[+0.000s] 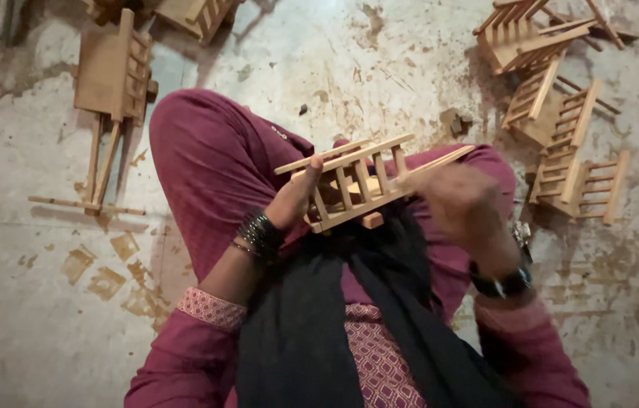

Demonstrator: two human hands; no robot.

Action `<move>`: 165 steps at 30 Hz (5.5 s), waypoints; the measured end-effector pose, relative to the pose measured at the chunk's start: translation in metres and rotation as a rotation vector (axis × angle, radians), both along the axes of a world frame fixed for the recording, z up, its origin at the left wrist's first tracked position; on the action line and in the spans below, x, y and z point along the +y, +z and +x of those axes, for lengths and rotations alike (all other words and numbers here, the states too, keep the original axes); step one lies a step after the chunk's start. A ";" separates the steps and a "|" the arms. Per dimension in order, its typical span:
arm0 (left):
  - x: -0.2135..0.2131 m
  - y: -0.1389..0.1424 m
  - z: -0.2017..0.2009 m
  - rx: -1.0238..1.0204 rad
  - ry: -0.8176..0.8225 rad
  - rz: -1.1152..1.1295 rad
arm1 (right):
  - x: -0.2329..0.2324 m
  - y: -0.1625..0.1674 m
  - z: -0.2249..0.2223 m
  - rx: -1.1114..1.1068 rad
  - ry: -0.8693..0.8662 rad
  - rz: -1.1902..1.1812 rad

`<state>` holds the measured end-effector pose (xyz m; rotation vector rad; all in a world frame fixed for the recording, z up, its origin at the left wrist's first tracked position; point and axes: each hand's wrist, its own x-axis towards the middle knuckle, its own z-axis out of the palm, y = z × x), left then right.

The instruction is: The person sits on the floor holding a small wooden chair on their lap and sands its surfaces with sandpaper, rubbing the seat, backrest and edges, then sets the chair aside and picks up another chair to sand.

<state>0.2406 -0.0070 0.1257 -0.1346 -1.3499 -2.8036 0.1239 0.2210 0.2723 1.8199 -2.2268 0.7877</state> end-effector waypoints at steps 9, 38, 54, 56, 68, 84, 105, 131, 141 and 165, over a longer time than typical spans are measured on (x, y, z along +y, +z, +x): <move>0.018 0.009 0.014 -0.155 0.165 -0.020 | -0.001 -0.013 0.025 0.070 -0.091 0.199; 0.016 -0.031 0.014 -0.294 0.292 -0.002 | 0.006 -0.032 0.022 0.191 -0.181 -0.022; 0.015 -0.029 0.019 -0.236 0.309 0.029 | -0.016 -0.022 0.083 -0.026 -0.099 -0.120; 0.011 -0.024 0.027 -0.153 0.245 -0.038 | -0.002 -0.026 0.078 -0.134 -0.059 -0.173; 0.002 0.012 0.069 0.449 0.201 -1.066 | 0.025 -0.124 0.052 -1.228 -0.304 -0.912; 0.023 -0.011 0.069 -0.351 0.687 -0.089 | -0.002 -0.122 0.039 -1.279 -0.290 -1.127; -0.015 -0.008 0.030 -0.313 0.680 -0.947 | 0.046 -0.184 0.001 -1.809 -0.216 -1.001; -0.016 -0.026 0.027 -0.060 0.680 -0.427 | 0.021 -0.073 -0.050 -0.225 -0.437 -0.128; 0.035 0.036 0.079 0.224 0.714 -1.039 | 0.008 -0.154 -0.030 -1.396 -0.363 -0.699; 0.041 0.010 0.017 0.153 0.773 -0.948 | -0.013 -0.062 -0.014 -0.209 -0.290 -0.180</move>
